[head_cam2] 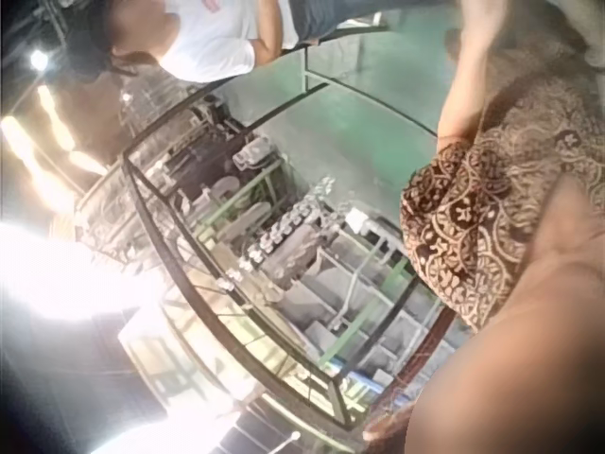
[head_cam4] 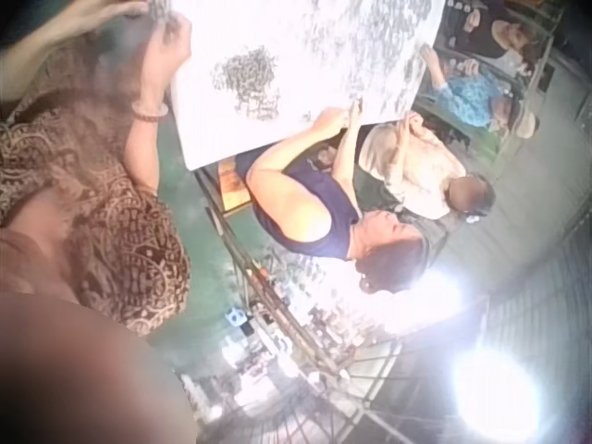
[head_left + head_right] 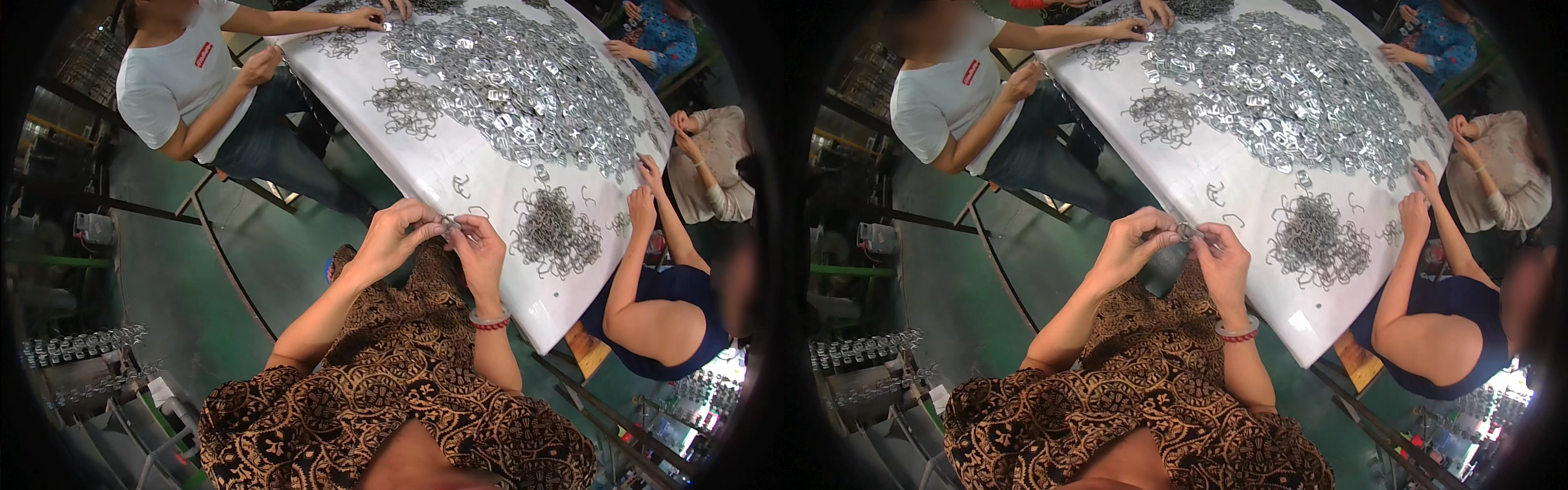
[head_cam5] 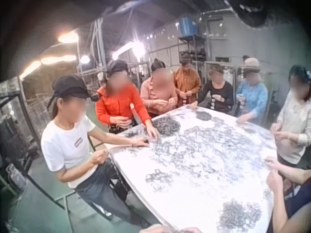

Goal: The person picks small metal hooks and rectangular metal pieces from a white table and joins them by hand. The assembled units are placed onto a hanging chain to the left. Other workers at the same table perform the same task.

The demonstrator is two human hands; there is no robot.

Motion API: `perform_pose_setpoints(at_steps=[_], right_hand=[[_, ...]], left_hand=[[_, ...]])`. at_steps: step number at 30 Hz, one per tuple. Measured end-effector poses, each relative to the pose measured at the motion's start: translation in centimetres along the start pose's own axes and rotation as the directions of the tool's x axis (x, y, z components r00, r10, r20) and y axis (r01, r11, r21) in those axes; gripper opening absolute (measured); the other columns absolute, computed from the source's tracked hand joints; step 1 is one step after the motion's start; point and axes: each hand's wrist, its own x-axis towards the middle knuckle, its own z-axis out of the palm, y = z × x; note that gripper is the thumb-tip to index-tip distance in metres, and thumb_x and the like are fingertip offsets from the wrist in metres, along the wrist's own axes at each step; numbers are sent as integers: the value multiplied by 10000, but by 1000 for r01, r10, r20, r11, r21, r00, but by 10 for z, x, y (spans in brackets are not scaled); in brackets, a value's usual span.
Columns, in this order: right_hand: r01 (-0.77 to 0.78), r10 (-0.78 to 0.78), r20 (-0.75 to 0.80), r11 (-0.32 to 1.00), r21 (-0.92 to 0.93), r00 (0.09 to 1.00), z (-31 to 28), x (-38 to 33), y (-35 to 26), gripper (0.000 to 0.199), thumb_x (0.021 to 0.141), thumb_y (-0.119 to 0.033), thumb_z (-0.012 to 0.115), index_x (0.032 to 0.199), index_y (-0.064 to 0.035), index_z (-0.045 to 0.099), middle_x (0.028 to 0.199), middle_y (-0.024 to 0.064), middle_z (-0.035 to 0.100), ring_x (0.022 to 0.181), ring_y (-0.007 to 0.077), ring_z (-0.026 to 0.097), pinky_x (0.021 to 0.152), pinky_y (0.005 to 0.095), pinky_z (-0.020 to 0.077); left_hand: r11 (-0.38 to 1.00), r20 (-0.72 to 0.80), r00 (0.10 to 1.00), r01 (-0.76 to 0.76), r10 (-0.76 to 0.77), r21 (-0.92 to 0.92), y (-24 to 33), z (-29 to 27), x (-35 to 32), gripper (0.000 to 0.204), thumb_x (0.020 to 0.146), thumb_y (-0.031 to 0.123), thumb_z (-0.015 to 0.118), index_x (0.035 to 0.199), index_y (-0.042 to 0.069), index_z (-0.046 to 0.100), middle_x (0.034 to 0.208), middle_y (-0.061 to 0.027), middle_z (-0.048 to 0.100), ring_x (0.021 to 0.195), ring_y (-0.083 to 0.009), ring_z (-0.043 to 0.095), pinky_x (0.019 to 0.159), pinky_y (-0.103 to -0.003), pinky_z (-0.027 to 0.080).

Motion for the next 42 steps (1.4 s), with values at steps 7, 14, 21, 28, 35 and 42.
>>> perform_pose_setpoints(at_steps=[7, 14, 21, 28, 35, 42], right_hand=[[71, -71, 10, 997, -26, 997, 13, -19, -20, 177, 896, 109, 580, 1071, 87, 577, 954, 114, 637, 850, 146, 649, 726, 260, 578], [254, -252, 50, 905, -340, 966, 13, -23, -12, 185, 877, 115, 611, 1057, 78, 617, 997, 110, 649, 879, 153, 659, 724, 265, 594], [314, -305, 89, 860, -401, 948, 20, -18, -10, 187, 851, 113, 636, 1028, 50, 639, 962, 79, 648, 830, 130, 664, 695, 253, 592], [475, -425, 216, 820, -319, 879, -6, 12, -29, 71, 862, 67, 643, 917, 48, 682, 868, 111, 670, 705, 137, 650, 588, 238, 529], [369, -455, 56, 636, -678, 888, -58, 165, 4, 204, 861, -104, 703, 1017, 20, 659, 907, 155, 658, 763, 223, 635, 664, 338, 522], [226, -344, 123, 278, -934, 931, -91, 227, 59, 293, 793, -79, 680, 1061, 23, 616, 930, 242, 632, 916, 413, 625, 815, 478, 516]], left_hand=[[936, -95, 955, -249, 279, 247, 7, 5, -14, 154, 793, 73, 767, 919, 23, 694, 1051, -72, 626, 921, -216, 593, 732, -309, 501], [952, -101, 949, -288, 299, 106, 4, 4, -19, 160, 803, 58, 745, 925, 12, 652, 1043, -94, 617, 967, -275, 578, 810, -368, 478], [952, -124, 946, -290, 301, 101, -6, 3, -14, 133, 822, 37, 720, 921, 5, 638, 1033, -106, 622, 962, -286, 582, 806, -371, 478], [957, -34, 985, -174, 171, -234, -14, -4, -6, 105, 828, -32, 682, 917, -19, 628, 954, -107, 666, 890, -242, 638, 780, -326, 506], [962, -4, 980, -198, 201, -189, -16, -9, 0, 88, 797, -31, 714, 821, -41, 630, 877, -97, 660, 803, -200, 636, 702, -308, 505], [978, 62, 997, -33, 47, -207, -16, -6, -8, 82, 809, 23, 723, 851, -25, 671, 897, -93, 705, 879, -213, 675, 936, -392, 461]])
